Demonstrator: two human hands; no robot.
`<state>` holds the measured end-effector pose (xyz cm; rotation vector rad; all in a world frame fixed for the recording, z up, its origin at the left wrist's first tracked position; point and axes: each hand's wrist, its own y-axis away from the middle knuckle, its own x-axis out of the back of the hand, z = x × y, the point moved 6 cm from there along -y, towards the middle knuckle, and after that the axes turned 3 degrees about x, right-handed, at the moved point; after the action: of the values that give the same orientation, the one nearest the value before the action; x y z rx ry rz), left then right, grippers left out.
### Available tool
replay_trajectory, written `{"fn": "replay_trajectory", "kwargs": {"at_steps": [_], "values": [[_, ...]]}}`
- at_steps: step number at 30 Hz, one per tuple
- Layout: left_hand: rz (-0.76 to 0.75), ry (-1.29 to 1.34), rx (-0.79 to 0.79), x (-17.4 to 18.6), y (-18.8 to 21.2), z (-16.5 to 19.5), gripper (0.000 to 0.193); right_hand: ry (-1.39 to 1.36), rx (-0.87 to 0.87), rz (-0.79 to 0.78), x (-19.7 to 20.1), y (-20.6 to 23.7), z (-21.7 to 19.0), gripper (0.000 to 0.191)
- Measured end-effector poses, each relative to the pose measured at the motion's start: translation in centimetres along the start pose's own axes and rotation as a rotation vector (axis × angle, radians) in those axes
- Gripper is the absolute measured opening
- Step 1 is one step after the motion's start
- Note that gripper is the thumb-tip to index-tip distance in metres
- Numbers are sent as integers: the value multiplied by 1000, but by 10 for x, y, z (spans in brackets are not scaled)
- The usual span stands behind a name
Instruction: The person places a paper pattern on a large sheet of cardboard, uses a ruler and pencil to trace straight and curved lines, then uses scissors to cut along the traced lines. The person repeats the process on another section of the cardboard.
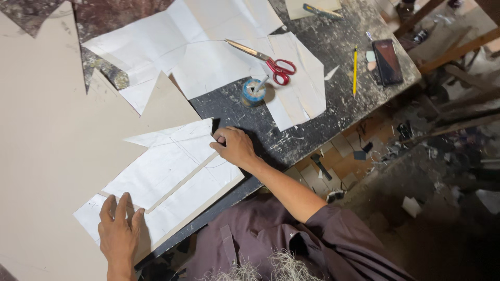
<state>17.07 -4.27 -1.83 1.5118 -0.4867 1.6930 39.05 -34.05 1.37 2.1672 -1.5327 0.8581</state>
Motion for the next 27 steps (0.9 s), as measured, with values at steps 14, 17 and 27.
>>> {"fn": "replay_trajectory", "kwargs": {"at_steps": [14, 17, 27], "values": [[452, 2, -101, -32, 42, 89, 61, -634, -129, -175, 39, -65, 76, 23], [337, -66, -17, -45, 34, 87, 62, -465, 116, -177, 75, -57, 78, 41], [338, -75, -49, -28, 16, 107, 77, -94, -216, -176, 218, -45, 208, 22]]}}
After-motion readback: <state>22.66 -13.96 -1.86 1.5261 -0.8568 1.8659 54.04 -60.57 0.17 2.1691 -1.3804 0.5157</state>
